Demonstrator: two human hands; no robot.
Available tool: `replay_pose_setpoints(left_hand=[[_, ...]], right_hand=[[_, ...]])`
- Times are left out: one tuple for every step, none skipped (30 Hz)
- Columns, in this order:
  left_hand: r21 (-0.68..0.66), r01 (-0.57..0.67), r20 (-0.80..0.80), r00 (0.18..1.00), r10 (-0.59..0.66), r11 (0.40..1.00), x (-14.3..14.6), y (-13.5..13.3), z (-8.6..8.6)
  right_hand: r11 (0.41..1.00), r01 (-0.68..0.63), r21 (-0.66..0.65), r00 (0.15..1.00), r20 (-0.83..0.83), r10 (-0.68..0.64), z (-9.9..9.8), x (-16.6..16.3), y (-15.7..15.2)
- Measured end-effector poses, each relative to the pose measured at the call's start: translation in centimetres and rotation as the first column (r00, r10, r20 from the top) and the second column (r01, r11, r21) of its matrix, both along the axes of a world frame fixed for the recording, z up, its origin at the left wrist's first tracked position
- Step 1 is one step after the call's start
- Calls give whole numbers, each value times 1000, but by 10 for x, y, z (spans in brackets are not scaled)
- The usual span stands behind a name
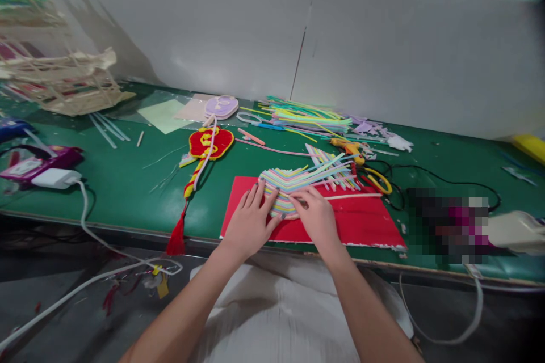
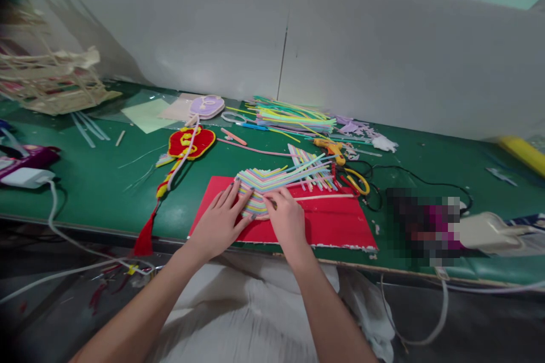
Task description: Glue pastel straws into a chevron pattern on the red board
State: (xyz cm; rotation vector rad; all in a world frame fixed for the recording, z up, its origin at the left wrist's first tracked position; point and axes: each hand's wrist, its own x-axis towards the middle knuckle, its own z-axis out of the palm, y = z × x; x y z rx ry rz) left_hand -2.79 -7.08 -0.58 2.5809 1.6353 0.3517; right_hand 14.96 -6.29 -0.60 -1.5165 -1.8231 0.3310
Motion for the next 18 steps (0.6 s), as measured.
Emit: replay_pose_setpoints(left_hand=[[0, 1, 1, 1000, -1, 1000, 0, 0, 0], [0, 2, 3, 1000, -2, 1000, 0, 0, 0], [0, 2, 6, 1000, -2, 1000, 0, 0, 0], [0, 4, 9, 1000, -4, 1000, 0, 0, 0], [1, 5, 11, 1000, -5, 1000, 0, 0, 0], [3, 6, 13, 1000, -6, 1000, 0, 0, 0], [5, 5, 14, 1000, -5, 1000, 0, 0, 0], [5, 5, 14, 1000, -5, 1000, 0, 0, 0], [4, 4, 14, 1000, -4, 1000, 0, 0, 1], [0, 3, 12, 1000, -3, 1000, 0, 0, 1], [-6, 2, 9, 1000, -2, 1000, 0, 1, 1], [-13, 1, 4, 1000, -1, 1000, 0, 1, 2], [-19, 0, -1, 1000, 0, 1000, 1, 1, 3], [-24, -2, -6, 1000, 2, 1000, 1, 1, 3], [-27, -4, -10, 1000, 4, 1000, 1, 1, 3], [-30, -6, -15, 1000, 6, 1000, 1, 1, 4], [-32, -8, -18, 1000, 7, 999, 1, 1, 4], [-32, -9, -21, 1000, 9, 999, 1, 1, 4]], right_hand=[[1000, 1, 1, 1000, 3, -1, 0, 0, 0], [1000, 2, 2, 1000, 5, -2, 1, 0, 0], [1000, 3, 2, 1000, 4, -3, 1, 0, 0], [1000, 4, 1, 1000, 1, -4, 2, 0, 0], [1000, 4, 0, 1000, 0, -4, 2, 0, 0], [1000, 5, -2, 1000, -1, -5, 2, 1, 0], [1000, 6, -4, 1000, -1, -6, 1, 1, 1], [1000, 5, -4, 1000, 0, -5, 1, 1, 1], [1000, 4, -2, 1000, 0, -4, 0, 1, 1], [1000, 3, 2, 1000, -3, -3, -1, 2, 1], [1000, 4, 5, 1000, -7, -4, -1, 2, 2], [1000, 5, 7, 1000, -11, -5, -2, 2, 2], [1000, 6, 6, 1000, -14, -6, -3, 2, 2], [1000, 8, 3, 1000, -16, -8, -3, 2, 3], [1000, 7, -3, 1000, -20, -7, -3, 2, 3], [1000, 6, -9, 1000, -23, -6, -3, 2, 4], [1000, 3, -14, 1000, -26, -4, -3, 2, 4], [1000, 3, -17, 1000, -28, -3, -3, 2, 4]])
